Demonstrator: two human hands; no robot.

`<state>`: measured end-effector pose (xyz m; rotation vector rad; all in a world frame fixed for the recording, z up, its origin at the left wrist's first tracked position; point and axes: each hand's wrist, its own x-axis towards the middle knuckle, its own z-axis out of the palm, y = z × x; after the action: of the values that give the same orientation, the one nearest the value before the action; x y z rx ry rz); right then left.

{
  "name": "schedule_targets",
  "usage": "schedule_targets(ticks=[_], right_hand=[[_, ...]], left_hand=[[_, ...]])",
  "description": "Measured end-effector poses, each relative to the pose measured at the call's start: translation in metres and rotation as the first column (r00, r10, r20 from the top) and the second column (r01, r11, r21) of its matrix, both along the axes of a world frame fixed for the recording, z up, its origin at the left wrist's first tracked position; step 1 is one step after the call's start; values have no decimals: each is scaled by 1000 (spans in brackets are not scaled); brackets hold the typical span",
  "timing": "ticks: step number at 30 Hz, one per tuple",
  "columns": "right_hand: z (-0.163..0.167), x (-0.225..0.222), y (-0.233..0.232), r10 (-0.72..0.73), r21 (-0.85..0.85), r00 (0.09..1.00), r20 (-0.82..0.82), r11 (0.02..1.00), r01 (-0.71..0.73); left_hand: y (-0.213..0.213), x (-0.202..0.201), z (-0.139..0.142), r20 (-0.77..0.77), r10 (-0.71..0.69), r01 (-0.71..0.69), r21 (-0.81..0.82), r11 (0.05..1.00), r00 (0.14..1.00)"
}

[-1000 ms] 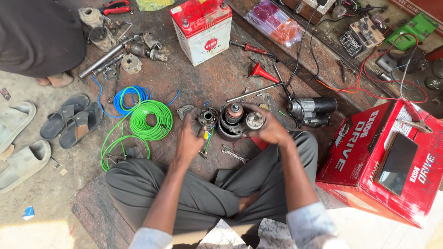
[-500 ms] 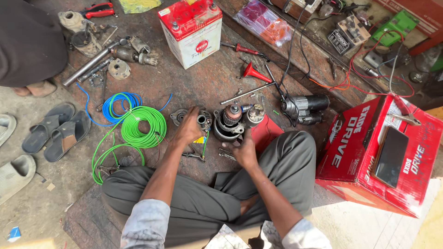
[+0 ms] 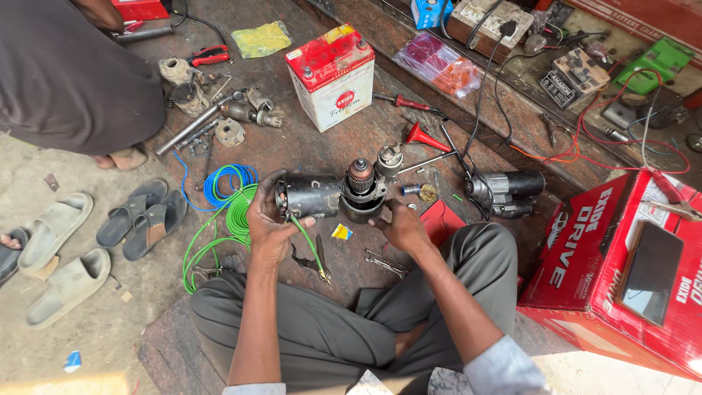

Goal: The person sits on the floor of an auto electrical workshop and tests a starter motor armature. They connect a green cable and tester probe between a car battery and the armature, hold the armature against the battery terminals, and handle the armature and starter housing pieces while checking the response.

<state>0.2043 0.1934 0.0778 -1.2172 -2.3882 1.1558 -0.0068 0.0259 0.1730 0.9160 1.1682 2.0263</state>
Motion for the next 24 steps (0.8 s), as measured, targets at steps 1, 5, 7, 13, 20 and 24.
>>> schedule_targets(ticks=[1,5,7,13,20,24], right_hand=[[7,7,-19,-22,-85,999,27,996,24],[26,25,-93,-43,-526,826,-561,789,-316],[36,26,-111,13,-488,733,-680,738,-466],[40,-11,-118,251,-29,768,-589,943,-331],[-8,-117,-145,-397,-434,549,-735,898,69],[-38,-153,-156,-668,-584,442,-598,742,330]], left_hand=[[-4,1,4,-55,15,-16,-8,1000,998],[-17,13,11,-174,77,-88,-58,994,982],[-16,18,12,-193,112,-123,-47,991,975],[-4,19,9,-109,272,-271,25,962,956],[15,-7,-4,-91,503,-493,113,863,860],[13,-22,-23,-245,607,-606,87,790,756]])
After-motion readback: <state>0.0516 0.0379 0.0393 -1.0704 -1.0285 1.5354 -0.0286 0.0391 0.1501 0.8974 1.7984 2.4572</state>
